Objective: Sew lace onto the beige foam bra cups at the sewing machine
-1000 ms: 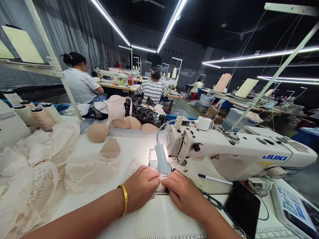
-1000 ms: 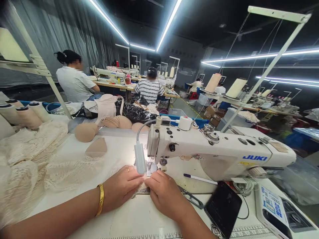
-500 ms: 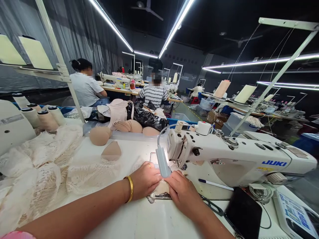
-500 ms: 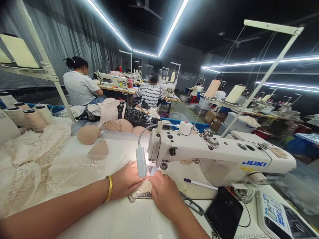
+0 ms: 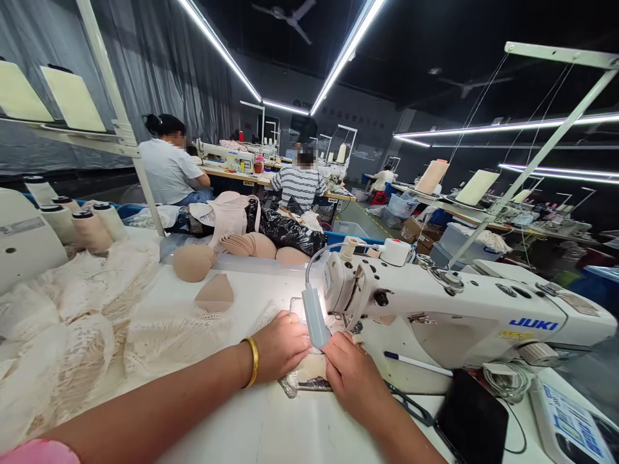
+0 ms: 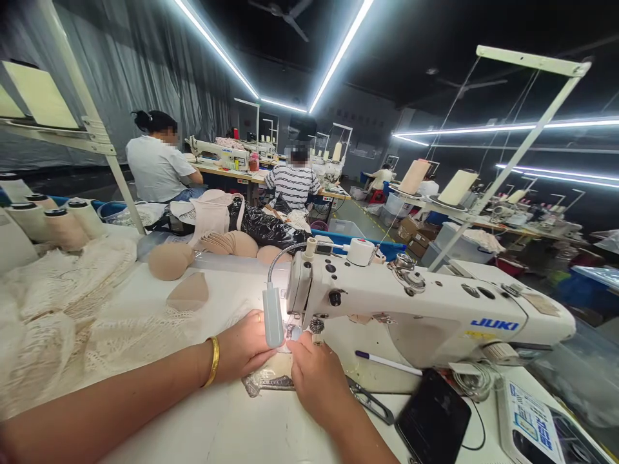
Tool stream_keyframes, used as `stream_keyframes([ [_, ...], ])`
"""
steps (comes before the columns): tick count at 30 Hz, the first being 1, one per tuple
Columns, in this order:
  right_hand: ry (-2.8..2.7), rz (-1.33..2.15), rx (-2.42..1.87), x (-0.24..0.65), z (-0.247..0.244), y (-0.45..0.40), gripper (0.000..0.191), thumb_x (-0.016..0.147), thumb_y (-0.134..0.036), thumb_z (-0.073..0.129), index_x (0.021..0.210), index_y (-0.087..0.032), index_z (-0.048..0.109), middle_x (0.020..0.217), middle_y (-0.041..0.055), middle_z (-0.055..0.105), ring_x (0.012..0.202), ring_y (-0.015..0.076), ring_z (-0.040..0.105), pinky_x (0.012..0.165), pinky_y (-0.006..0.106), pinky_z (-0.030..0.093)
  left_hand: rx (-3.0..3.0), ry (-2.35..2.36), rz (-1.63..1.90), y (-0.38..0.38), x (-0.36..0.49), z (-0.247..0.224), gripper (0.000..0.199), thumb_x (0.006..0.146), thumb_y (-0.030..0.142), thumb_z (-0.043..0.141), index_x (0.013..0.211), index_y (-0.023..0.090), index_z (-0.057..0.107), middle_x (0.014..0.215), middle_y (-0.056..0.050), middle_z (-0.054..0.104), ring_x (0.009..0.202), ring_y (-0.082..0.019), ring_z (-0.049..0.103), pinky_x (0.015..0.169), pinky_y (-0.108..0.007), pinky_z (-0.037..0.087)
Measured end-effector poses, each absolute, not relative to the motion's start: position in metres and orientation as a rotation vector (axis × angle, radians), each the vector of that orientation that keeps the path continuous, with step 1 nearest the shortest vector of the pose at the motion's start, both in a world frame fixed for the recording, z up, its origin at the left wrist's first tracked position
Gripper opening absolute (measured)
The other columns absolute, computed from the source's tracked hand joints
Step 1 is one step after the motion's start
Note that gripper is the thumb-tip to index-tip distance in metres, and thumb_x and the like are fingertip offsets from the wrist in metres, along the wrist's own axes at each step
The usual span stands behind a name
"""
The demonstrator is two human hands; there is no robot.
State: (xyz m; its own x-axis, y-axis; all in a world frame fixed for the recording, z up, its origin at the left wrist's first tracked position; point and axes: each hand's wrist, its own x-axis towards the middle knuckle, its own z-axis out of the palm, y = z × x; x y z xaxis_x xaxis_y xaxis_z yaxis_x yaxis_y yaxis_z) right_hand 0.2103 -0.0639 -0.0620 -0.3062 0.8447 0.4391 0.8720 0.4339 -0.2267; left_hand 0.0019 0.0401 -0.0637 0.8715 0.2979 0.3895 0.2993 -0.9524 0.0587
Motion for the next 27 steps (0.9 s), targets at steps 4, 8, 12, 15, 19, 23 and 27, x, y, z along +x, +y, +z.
stream_keyframes([
  [4, -2.196, -0.102, -1.431, 0.211, -0.064, -0.064, 0.033, 0.089, -0.003, 0.046, 0.106, -0.027, 0.06, 0.087, 0.0038, 0.062, 0.074, 0.0225, 0.06, 0.057, 0.031, 0.044, -3.02, -0.475, -0.623, 0.043, 0.002, -0.064, 0.016, 0.097, 0.024, 0.055, 0.086, 0.021, 0.065, 0.087, -0.004, 0.066, 0.086, -0.023, 0.057, 0.081, -0.038, 0.041],
  [8, -2.206, -0.097, -1.432, 0.212, -0.064, -0.065, 0.027, 0.09, -0.005, 0.046, 0.099, -0.026, 0.06, 0.088, 0.0044, 0.062, 0.073, 0.0221, 0.059, 0.059, 0.032, 0.047, -2.988, -0.485, -0.605, 0.047, 0.001, -0.062, 0.016, 0.095, 0.023, 0.058, 0.08, 0.02, 0.062, 0.086, -0.004, 0.065, 0.084, -0.023, 0.056, 0.079, -0.038, 0.039],
  [12, -2.202, -0.048, -1.471, 0.212, -0.064, -0.066, 0.028, 0.092, -0.006, 0.044, 0.1, -0.025, 0.062, 0.09, 0.0054, 0.062, 0.076, 0.0233, 0.06, 0.063, 0.034, 0.05, -2.958, -0.587, -0.532, 0.047, 0.004, -0.056, 0.02, 0.095, 0.025, 0.059, 0.076, 0.019, 0.062, 0.088, -0.005, 0.065, 0.086, -0.025, 0.056, 0.08, -0.04, 0.04],
  [15, -2.19, -0.021, -1.468, 0.213, -0.066, -0.065, 0.028, 0.094, -0.008, 0.042, 0.104, -0.024, 0.063, 0.093, 0.0069, 0.063, 0.081, 0.0252, 0.061, 0.066, 0.037, 0.052, -2.972, -0.688, -0.435, 0.044, 0.009, -0.049, 0.013, 0.094, 0.023, 0.059, 0.082, 0.019, 0.064, 0.1, -0.009, 0.067, 0.096, -0.03, 0.059, 0.083, -0.045, 0.043],
  [19, -2.132, 0.05, -1.387, 0.212, -0.066, -0.068, 0.027, 0.1, -0.014, 0.04, 0.105, -0.024, 0.065, 0.094, 0.0075, 0.065, 0.088, 0.0261, 0.062, 0.075, 0.039, 0.052, -2.981, -0.782, -0.382, 0.043, 0.011, -0.039, 0.011, 0.08, 0.006, 0.062, 0.085, 0.016, 0.061, 0.094, -0.013, 0.068, 0.089, -0.033, 0.064, 0.076, -0.045, 0.048],
  [23, -1.903, 0.537, -1.385, 0.2, -0.055, -0.075, 0.023, 0.105, -0.033, 0.043, 0.117, -0.025, 0.061, 0.091, 0.0044, 0.067, 0.082, 0.0232, 0.062, 0.075, 0.037, 0.05, -3.029, -0.83, -0.428, 0.024, -0.009, -0.027, 0.027, 0.078, -0.002, 0.057, 0.098, 0.016, 0.06, 0.09, -0.008, 0.07, 0.082, -0.026, 0.066, 0.077, -0.039, 0.051],
  [27, -1.418, 1.156, -1.303, 0.173, -0.038, -0.082, 0.049, 0.095, -0.046, 0.062, 0.136, -0.023, 0.046, 0.083, -0.0017, 0.065, 0.075, 0.0187, 0.058, 0.072, 0.031, 0.047, -3.38, -0.936, -1.031, -0.045, -0.041, -0.027, 0.027, 0.093, 0.016, 0.062, 0.118, 0.024, 0.063, 0.116, -0.006, 0.071, 0.111, -0.025, 0.064, 0.102, -0.041, 0.047],
])
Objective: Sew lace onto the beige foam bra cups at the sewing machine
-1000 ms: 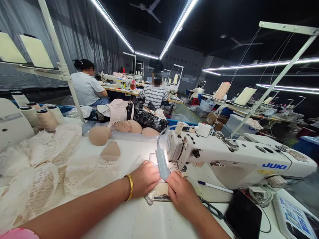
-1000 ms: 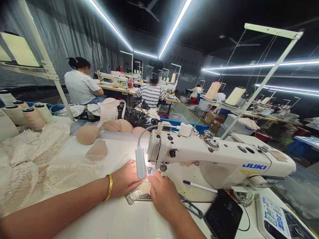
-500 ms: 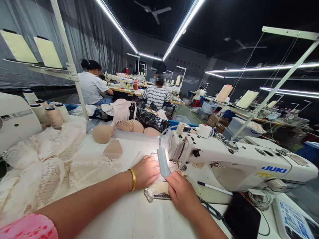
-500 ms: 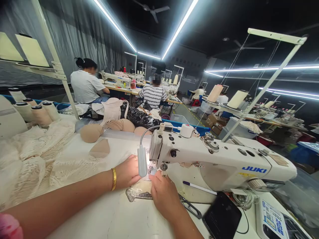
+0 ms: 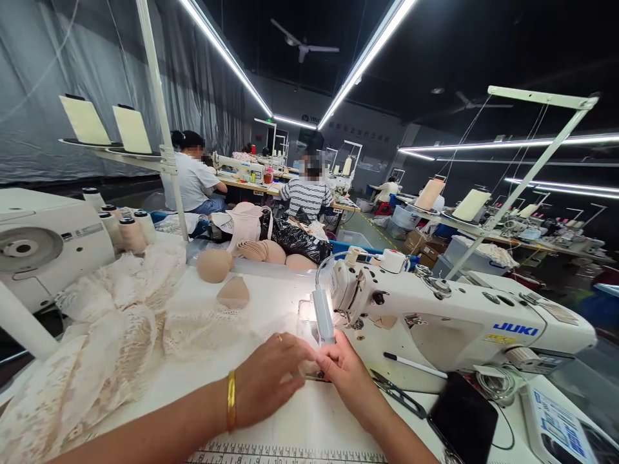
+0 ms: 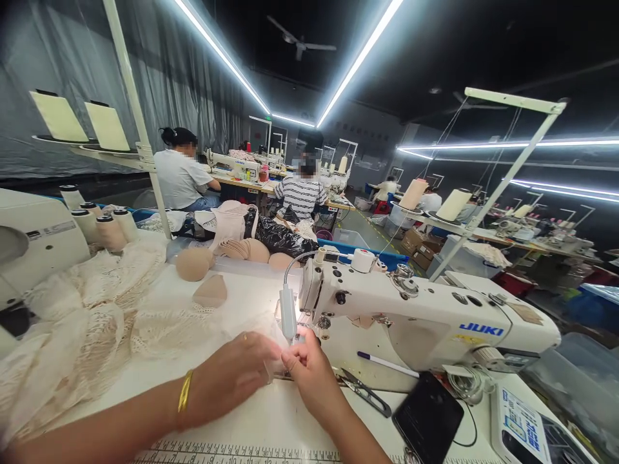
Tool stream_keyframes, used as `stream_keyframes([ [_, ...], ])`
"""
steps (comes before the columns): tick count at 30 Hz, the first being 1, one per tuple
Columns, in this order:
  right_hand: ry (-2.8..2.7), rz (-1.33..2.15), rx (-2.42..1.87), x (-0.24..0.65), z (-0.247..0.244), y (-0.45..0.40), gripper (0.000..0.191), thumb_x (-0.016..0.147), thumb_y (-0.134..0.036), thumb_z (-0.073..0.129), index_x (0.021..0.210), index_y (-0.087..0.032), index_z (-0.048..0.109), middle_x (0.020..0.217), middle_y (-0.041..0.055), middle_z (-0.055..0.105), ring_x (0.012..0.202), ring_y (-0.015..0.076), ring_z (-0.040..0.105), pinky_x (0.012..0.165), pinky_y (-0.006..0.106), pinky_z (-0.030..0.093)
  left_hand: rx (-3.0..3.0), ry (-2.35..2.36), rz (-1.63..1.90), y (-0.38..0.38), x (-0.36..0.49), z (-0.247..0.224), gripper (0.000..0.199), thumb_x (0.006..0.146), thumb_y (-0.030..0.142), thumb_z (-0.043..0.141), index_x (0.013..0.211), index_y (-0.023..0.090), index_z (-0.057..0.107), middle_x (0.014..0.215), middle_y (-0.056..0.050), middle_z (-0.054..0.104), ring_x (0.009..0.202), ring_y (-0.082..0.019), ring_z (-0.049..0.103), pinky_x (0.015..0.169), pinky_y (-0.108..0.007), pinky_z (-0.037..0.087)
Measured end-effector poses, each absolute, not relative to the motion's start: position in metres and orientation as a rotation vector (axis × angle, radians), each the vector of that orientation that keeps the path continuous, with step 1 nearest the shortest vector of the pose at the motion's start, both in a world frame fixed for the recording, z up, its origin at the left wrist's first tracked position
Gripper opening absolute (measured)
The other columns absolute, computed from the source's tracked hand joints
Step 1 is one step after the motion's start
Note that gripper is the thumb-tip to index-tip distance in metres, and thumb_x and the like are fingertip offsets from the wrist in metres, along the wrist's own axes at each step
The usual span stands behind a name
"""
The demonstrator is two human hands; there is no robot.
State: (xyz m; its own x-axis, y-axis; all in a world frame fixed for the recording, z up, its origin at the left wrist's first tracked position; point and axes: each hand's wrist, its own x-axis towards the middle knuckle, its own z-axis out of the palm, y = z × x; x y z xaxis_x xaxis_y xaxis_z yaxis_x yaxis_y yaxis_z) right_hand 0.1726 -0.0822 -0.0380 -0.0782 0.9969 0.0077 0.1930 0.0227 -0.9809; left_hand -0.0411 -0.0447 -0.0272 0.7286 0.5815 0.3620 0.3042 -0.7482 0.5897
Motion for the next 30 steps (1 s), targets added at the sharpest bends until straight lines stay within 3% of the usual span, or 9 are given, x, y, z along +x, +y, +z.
stream_keyframes([
  [2, -1.205, 1.261, -1.222, 0.156, -0.033, -0.088, 0.055, 0.087, -0.045, 0.073, 0.132, -0.022, 0.05, 0.076, -0.0046, 0.061, 0.071, 0.0168, 0.055, 0.069, 0.028, 0.045, 1.843, 0.689, 0.624, -0.084, -0.05, -0.034, 0.032, 0.088, 0.04, 0.077, 0.114, 0.024, 0.066, 0.114, -0.007, 0.073, 0.109, -0.027, 0.066, 0.098, -0.039, 0.05],
  [3, -1.125, 1.276, -1.183, 0.149, -0.032, -0.091, 0.056, 0.084, -0.045, 0.077, 0.129, -0.022, 0.053, 0.073, -0.0056, 0.058, 0.069, 0.0159, 0.053, 0.067, 0.027, 0.045, 1.485, 0.668, 0.522, -0.099, -0.051, -0.038, 0.046, 0.084, 0.055, 0.078, 0.114, 0.022, 0.066, 0.107, -0.009, 0.075, 0.099, -0.027, 0.069, 0.089, -0.038, 0.053],
  [5, -1.016, 1.259, -1.104, 0.134, -0.035, -0.103, 0.059, 0.079, -0.047, 0.083, 0.127, -0.023, 0.057, 0.072, -0.0058, 0.057, 0.066, 0.0151, 0.052, 0.066, 0.027, 0.045, 0.873, 0.698, 0.49, -0.119, -0.049, -0.042, 0.067, 0.074, 0.069, 0.082, 0.113, 0.017, 0.066, 0.102, -0.013, 0.077, 0.095, -0.027, 0.073, 0.089, -0.038, 0.055],
  [8, -0.918, 1.211, -1.009, 0.119, -0.049, -0.125, 0.063, 0.076, -0.053, 0.086, 0.127, -0.026, 0.06, 0.075, -0.0043, 0.058, 0.065, 0.0152, 0.053, 0.063, 0.027, 0.046, 0.43, 0.734, 0.801, -0.122, -0.042, -0.036, 0.061, 0.073, 0.057, 0.09, 0.111, 0.014, 0.069, 0.114, -0.015, 0.076, 0.11, -0.028, 0.071, 0.1, -0.035, 0.054],
  [11, -0.878, 1.215, -0.979, 0.112, -0.067, -0.146, 0.069, 0.077, -0.058, 0.084, 0.133, -0.028, 0.057, 0.073, -0.0037, 0.058, 0.061, 0.0159, 0.054, 0.058, 0.028, 0.046, 0.398, 0.734, 1.087, -0.114, -0.039, -0.024, 0.051, 0.071, 0.04, 0.094, 0.11, 0.016, 0.071, 0.117, -0.012, 0.076, 0.112, -0.031, 0.07, 0.091, -0.034, 0.059],
  [15, -0.859, 1.185, -1.003, 0.112, -0.076, -0.158, 0.088, 0.077, -0.064, 0.082, 0.149, -0.03, 0.044, 0.081, -0.0003, 0.066, 0.07, 0.0206, 0.064, 0.068, 0.032, 0.052, 0.361, 0.73, 1.049, -0.112, -0.037, -0.012, 0.036, 0.082, 0.032, 0.085, 0.109, 0.012, 0.072, 0.11, -0.014, 0.077, 0.105, -0.031, 0.072, 0.083, -0.034, 0.061],
  [19, -0.885, 1.086, -1.051, 0.113, -0.075, -0.16, 0.091, 0.079, -0.063, 0.081, 0.153, -0.028, 0.041, 0.086, 0.0018, 0.068, 0.078, 0.0232, 0.067, 0.075, 0.034, 0.054, 0.179, 0.693, 0.941, -0.113, -0.034, -0.009, 0.03, 0.096, 0.037, 0.066, 0.103, 0.009, 0.075, 0.1, -0.015, 0.076, 0.093, -0.029, 0.073, 0.081, -0.037, 0.06],
  [26, -0.929, 1.027, -1.026, 0.112, -0.091, -0.162, 0.083, 0.082, -0.06, 0.08, 0.151, -0.029, 0.045, 0.08, -0.0013, 0.061, 0.071, 0.0198, 0.061, 0.071, 0.031, 0.053, 0.356, 0.761, 1.124, -0.114, -0.026, -0.009, 0.044, 0.061, 0.039, 0.099, 0.085, 0.01, 0.077, 0.087, -0.012, 0.076, 0.082, -0.026, 0.069, 0.077, -0.033, 0.058],
  [30, -0.895, 1.001, -1.039, 0.118, -0.095, -0.156, 0.081, 0.08, -0.06, 0.082, 0.147, -0.029, 0.049, 0.076, -0.004, 0.053, 0.07, 0.018, 0.058, 0.072, 0.03, 0.052, 0.391, 0.688, 1.072, -0.116, -0.027, -0.009, 0.046, 0.059, 0.039, 0.1, 0.088, 0.009, 0.08, 0.094, -0.015, 0.078, 0.093, -0.031, 0.071, 0.082, -0.034, 0.059],
])
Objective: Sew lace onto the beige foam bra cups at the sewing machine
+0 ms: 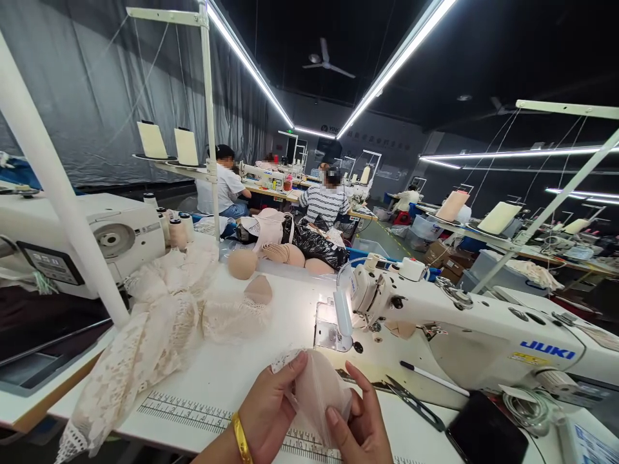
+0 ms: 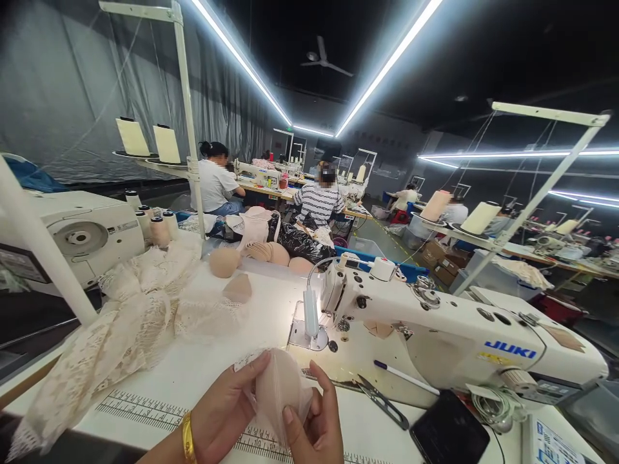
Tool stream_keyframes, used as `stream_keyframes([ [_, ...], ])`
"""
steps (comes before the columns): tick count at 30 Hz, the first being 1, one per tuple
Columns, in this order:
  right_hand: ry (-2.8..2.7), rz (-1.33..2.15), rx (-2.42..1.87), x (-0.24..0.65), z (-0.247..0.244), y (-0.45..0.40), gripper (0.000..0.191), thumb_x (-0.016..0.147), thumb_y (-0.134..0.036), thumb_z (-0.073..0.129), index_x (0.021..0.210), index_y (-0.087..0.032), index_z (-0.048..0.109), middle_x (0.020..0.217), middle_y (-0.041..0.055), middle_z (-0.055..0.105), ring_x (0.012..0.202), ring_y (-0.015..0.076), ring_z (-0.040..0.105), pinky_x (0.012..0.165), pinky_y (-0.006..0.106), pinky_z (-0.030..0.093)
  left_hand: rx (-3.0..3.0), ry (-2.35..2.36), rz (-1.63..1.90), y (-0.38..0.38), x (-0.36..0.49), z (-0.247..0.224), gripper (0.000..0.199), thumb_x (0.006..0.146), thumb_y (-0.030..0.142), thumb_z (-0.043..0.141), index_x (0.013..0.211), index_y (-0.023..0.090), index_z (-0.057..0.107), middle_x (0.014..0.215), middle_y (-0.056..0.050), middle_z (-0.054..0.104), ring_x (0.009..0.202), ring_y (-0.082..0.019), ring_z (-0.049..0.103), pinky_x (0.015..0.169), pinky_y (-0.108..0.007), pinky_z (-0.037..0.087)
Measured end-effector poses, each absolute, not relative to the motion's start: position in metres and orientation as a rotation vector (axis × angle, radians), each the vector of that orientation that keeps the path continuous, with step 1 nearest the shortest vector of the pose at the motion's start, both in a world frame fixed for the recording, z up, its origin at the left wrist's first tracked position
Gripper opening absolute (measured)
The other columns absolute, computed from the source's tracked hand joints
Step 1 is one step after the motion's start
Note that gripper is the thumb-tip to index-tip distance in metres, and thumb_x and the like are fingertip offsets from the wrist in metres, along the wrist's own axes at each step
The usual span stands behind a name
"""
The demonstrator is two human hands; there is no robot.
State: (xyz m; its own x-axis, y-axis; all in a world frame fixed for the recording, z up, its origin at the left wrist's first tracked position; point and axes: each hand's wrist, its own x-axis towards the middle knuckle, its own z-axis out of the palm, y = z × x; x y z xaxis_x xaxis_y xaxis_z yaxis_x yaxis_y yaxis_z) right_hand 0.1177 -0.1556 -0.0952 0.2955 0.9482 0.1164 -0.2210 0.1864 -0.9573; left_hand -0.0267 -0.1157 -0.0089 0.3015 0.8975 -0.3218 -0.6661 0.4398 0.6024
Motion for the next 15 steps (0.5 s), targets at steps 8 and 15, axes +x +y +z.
stream_keyframes([
  [8, -0.855, 0.973, -1.1, 0.119, -0.093, -0.154, 0.079, 0.076, -0.06, 0.084, 0.142, -0.026, 0.056, 0.073, -0.0042, 0.053, 0.069, 0.0185, 0.059, 0.07, 0.03, 0.053, 0.395, 0.663, 1.031, -0.112, -0.025, -0.009, 0.048, 0.066, 0.046, 0.096, 0.092, 0.009, 0.082, 0.098, -0.016, 0.078, 0.094, -0.032, 0.072, 0.085, -0.036, 0.059],
  [15, -0.793, 1.011, -1.111, 0.119, -0.078, -0.153, 0.07, 0.079, -0.063, 0.08, 0.133, -0.023, 0.06, 0.084, 0.0016, 0.07, 0.073, 0.0198, 0.064, 0.068, 0.029, 0.054, 0.446, 0.703, 0.987, -0.109, -0.022, 0.0, 0.04, 0.064, 0.034, 0.097, 0.091, 0.01, 0.081, 0.094, -0.014, 0.078, 0.089, -0.03, 0.072, 0.081, -0.036, 0.058],
])
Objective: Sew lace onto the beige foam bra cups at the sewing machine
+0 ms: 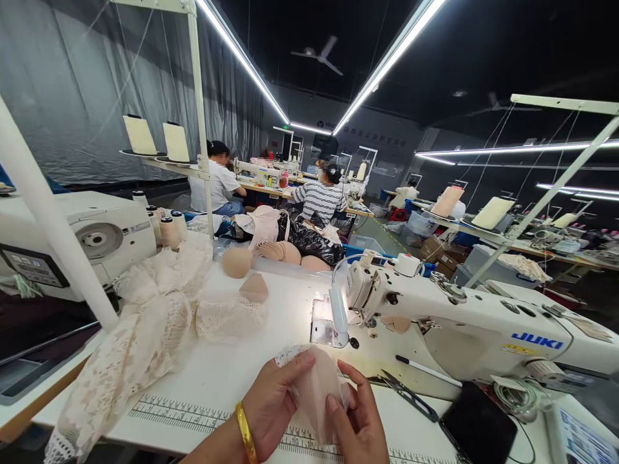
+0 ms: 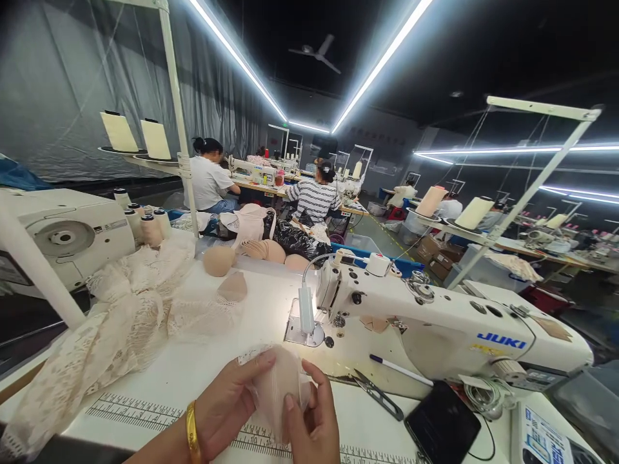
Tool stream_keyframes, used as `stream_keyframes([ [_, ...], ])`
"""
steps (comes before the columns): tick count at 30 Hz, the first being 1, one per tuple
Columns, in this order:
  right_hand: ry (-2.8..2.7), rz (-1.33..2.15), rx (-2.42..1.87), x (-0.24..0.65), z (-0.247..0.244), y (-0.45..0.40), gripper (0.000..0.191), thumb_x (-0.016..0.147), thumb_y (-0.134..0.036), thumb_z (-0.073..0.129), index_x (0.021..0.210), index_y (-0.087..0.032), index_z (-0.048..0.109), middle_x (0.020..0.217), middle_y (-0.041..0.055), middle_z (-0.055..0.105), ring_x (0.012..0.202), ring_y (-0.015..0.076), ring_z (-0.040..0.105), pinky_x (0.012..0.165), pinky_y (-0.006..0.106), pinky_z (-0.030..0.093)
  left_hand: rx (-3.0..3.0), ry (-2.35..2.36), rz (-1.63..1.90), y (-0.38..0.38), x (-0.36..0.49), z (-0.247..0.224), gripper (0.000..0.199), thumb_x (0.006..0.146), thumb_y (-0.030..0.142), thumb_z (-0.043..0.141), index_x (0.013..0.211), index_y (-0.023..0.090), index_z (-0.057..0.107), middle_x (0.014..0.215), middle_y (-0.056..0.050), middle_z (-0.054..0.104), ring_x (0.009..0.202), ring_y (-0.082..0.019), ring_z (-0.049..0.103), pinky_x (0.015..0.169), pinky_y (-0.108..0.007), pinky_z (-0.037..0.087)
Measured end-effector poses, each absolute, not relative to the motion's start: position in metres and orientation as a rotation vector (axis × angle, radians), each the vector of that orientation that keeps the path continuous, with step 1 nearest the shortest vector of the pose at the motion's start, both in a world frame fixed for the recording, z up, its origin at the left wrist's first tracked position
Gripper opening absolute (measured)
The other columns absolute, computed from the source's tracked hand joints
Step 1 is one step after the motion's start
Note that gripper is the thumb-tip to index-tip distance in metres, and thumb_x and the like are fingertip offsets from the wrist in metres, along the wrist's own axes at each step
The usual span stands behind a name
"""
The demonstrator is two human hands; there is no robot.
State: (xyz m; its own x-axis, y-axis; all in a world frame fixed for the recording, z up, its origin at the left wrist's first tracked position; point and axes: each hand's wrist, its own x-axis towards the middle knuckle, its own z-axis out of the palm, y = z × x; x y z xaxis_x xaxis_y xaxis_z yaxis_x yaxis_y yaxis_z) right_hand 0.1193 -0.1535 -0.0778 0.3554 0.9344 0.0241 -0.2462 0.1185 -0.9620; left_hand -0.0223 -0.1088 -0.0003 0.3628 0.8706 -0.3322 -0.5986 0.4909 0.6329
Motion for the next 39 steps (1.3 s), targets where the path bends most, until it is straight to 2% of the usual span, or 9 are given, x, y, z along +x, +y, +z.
stream_keyframes([
  [4, -0.639, 1.119, -1.1, 0.139, -0.061, -0.146, 0.061, 0.083, -0.062, 0.077, 0.125, -0.023, 0.059, 0.071, -0.0019, 0.067, 0.066, 0.0183, 0.062, 0.061, 0.028, 0.05, 0.363, 0.727, 1.055, -0.1, -0.026, 0.011, 0.032, 0.067, 0.028, 0.094, 0.091, 0.011, 0.08, 0.096, -0.011, 0.078, 0.084, -0.024, 0.071, 0.076, -0.03, 0.057],
  [8, -0.724, 1.265, -1.087, 0.139, -0.056, -0.143, 0.065, 0.08, -0.066, 0.079, 0.124, -0.022, 0.061, 0.088, 0.0045, 0.073, 0.076, 0.0212, 0.067, 0.067, 0.032, 0.053, 0.317, 0.747, 1.107, -0.088, -0.028, 0.015, 0.025, 0.072, 0.024, 0.09, 0.093, 0.014, 0.079, 0.097, -0.01, 0.078, 0.082, -0.023, 0.071, 0.074, -0.03, 0.057],
  [13, -1.006, 1.304, -1.004, 0.135, -0.06, -0.143, 0.055, 0.072, -0.059, 0.089, 0.106, -0.022, 0.069, 0.081, 0.0008, 0.067, 0.071, 0.0174, 0.06, 0.065, 0.029, 0.049, 0.466, 0.74, 1.087, -0.08, -0.028, 0.016, 0.031, 0.07, 0.035, 0.091, 0.088, 0.014, 0.077, 0.088, -0.009, 0.076, 0.077, -0.024, 0.068, 0.07, -0.031, 0.054],
  [16, -1.321, 1.119, -0.992, 0.155, -0.048, -0.141, 0.031, 0.088, -0.052, 0.076, 0.098, -0.023, 0.07, 0.086, 0.0026, 0.069, 0.076, 0.0193, 0.061, 0.069, 0.03, 0.049, 0.851, 0.609, 0.949, -0.08, -0.036, 0.028, 0.036, 0.073, 0.045, 0.087, 0.092, 0.016, 0.079, 0.091, -0.011, 0.076, 0.085, -0.028, 0.069, 0.077, -0.035, 0.054],
  [19, -1.853, 0.641, -1.007, 0.184, -0.03, -0.126, 0.013, 0.1, -0.031, 0.06, 0.096, -0.025, 0.071, 0.095, 0.0044, 0.071, 0.087, 0.022, 0.062, 0.077, 0.033, 0.049, 1.574, 0.344, 0.589, -0.074, -0.044, 0.042, 0.017, 0.079, 0.037, 0.077, 0.088, 0.022, 0.08, 0.091, -0.008, 0.075, 0.085, -0.029, 0.068, 0.086, -0.041, 0.051],
  [21, -2.197, 0.271, -1.021, 0.201, -0.025, -0.107, 0.021, 0.102, -0.016, 0.052, 0.096, -0.025, 0.07, 0.097, 0.0038, 0.073, 0.089, 0.0213, 0.06, 0.078, 0.032, 0.049, 2.101, 0.209, 0.356, -0.062, -0.042, 0.042, 0.006, 0.076, 0.021, 0.072, 0.079, 0.024, 0.078, 0.095, -0.007, 0.075, 0.087, -0.028, 0.067, 0.094, -0.045, 0.044],
  [25, -2.406, -0.195, -1.044, 0.216, -0.038, -0.068, 0.034, 0.099, -0.001, 0.043, 0.089, -0.023, 0.067, 0.097, 0.0039, 0.075, 0.091, 0.021, 0.059, 0.074, 0.031, 0.046, 2.589, 0.173, 0.229, -0.025, -0.025, 0.021, 0.015, 0.06, 0.006, 0.069, 0.064, 0.02, 0.066, 0.101, -0.005, 0.075, 0.091, -0.028, 0.066, 0.102, -0.051, 0.03],
  [30, -2.374, -0.11, -1.118, 0.219, -0.045, -0.064, 0.039, 0.093, 0.005, 0.042, 0.104, -0.023, 0.067, 0.099, 0.0029, 0.076, 0.092, 0.02, 0.062, 0.074, 0.031, 0.046, 2.507, 0.155, 0.228, -0.001, -0.013, -0.001, 0.015, 0.062, 0.008, 0.071, 0.061, 0.02, 0.062, 0.083, 0.0, 0.072, 0.084, -0.024, 0.067, 0.104, -0.046, 0.028],
  [39, -2.325, 0.051, -1.27, 0.224, -0.049, -0.067, 0.038, 0.089, 0.002, 0.051, 0.109, -0.025, 0.069, 0.108, 0.0034, 0.074, 0.094, 0.0208, 0.062, 0.073, 0.03, 0.046, 2.58, 0.196, 0.387, 0.002, -0.014, -0.003, 0.017, 0.07, 0.019, 0.074, 0.058, 0.02, 0.061, 0.087, -0.003, 0.073, 0.069, -0.018, 0.063, 0.101, -0.044, 0.034],
])
